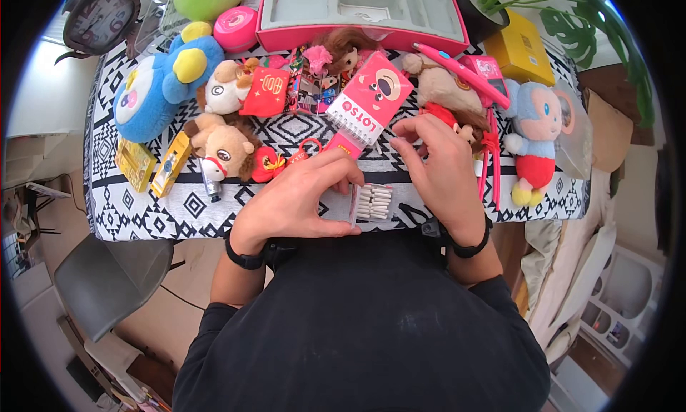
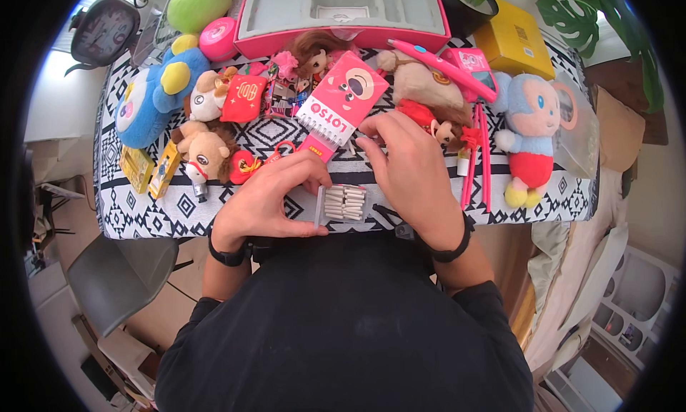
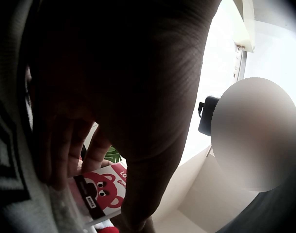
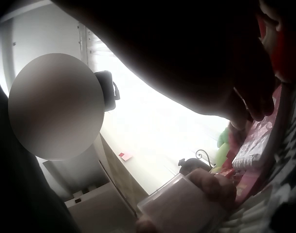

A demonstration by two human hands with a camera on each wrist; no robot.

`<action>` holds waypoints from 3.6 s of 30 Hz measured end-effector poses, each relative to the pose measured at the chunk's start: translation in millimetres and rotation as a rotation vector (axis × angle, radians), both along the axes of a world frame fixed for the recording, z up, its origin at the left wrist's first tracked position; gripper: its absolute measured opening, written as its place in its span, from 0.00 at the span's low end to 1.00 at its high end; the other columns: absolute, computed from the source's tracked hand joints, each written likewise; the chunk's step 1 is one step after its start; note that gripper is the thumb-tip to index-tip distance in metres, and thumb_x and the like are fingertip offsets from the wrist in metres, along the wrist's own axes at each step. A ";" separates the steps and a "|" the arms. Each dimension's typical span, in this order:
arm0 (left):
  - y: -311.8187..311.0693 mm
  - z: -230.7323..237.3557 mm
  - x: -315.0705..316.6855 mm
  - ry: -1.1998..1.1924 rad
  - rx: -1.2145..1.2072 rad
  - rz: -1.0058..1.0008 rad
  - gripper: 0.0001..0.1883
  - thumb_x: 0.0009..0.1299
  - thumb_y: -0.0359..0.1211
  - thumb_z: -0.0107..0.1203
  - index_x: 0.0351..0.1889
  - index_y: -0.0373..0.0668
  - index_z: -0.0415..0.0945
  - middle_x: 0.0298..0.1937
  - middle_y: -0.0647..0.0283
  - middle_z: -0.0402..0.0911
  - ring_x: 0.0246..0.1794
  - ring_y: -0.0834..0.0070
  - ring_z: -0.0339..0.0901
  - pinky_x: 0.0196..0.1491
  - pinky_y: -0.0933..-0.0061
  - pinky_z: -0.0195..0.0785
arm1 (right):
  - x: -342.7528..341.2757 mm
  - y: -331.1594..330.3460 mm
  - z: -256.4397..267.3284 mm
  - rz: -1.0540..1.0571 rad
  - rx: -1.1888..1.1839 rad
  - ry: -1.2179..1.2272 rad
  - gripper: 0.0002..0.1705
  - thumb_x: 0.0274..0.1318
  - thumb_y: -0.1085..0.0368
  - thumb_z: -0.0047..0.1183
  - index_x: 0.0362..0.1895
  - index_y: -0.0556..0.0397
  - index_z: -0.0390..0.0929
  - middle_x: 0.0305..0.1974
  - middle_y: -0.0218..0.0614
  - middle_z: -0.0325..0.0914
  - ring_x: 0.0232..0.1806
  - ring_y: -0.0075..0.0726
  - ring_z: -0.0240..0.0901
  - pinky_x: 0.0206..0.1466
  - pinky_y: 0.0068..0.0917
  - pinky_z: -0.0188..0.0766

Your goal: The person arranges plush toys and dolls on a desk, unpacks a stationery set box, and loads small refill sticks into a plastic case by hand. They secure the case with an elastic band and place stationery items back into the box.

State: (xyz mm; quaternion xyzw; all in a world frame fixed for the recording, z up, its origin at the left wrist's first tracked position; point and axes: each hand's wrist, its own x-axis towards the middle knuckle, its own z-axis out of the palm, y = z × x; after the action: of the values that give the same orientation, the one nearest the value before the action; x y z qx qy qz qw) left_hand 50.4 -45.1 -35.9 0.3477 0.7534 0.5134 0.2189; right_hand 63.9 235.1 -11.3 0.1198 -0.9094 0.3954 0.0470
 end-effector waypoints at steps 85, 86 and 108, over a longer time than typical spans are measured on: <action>33.6 20.1 28.6 -0.175 -0.030 0.522 0.13 0.83 0.36 0.79 0.46 0.34 0.90 0.32 0.66 0.86 0.32 0.87 0.78 0.35 0.72 0.71 | 74.1 19.2 33.7 0.173 -0.508 -0.111 0.07 0.71 0.70 0.79 0.47 0.56 0.92 0.39 0.41 0.90 0.34 0.35 0.88 0.38 0.31 0.82; 34.4 19.4 29.3 -0.171 -0.027 0.524 0.13 0.83 0.36 0.79 0.46 0.34 0.90 0.32 0.66 0.86 0.32 0.87 0.78 0.35 0.72 0.71 | 74.9 13.8 34.7 0.089 -0.611 -0.238 0.04 0.76 0.70 0.75 0.47 0.55 0.92 0.37 0.40 0.90 0.33 0.33 0.89 0.37 0.30 0.82; 37.5 26.6 49.1 -0.617 0.598 0.481 0.13 0.89 0.38 0.72 0.49 0.36 0.91 0.38 0.67 0.92 0.30 0.87 0.81 0.27 0.79 0.71 | 69.4 -10.6 37.3 0.140 -0.068 0.193 0.64 0.40 0.65 0.93 0.84 0.62 0.76 0.51 0.46 0.89 0.50 0.55 0.88 0.53 0.46 0.86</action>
State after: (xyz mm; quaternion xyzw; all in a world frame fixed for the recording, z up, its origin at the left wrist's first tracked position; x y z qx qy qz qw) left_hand 99.5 -7.6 -9.3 0.0432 0.5321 0.8222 0.1975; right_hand 133.3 224.5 26.0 0.2190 -0.8762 0.4147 0.1107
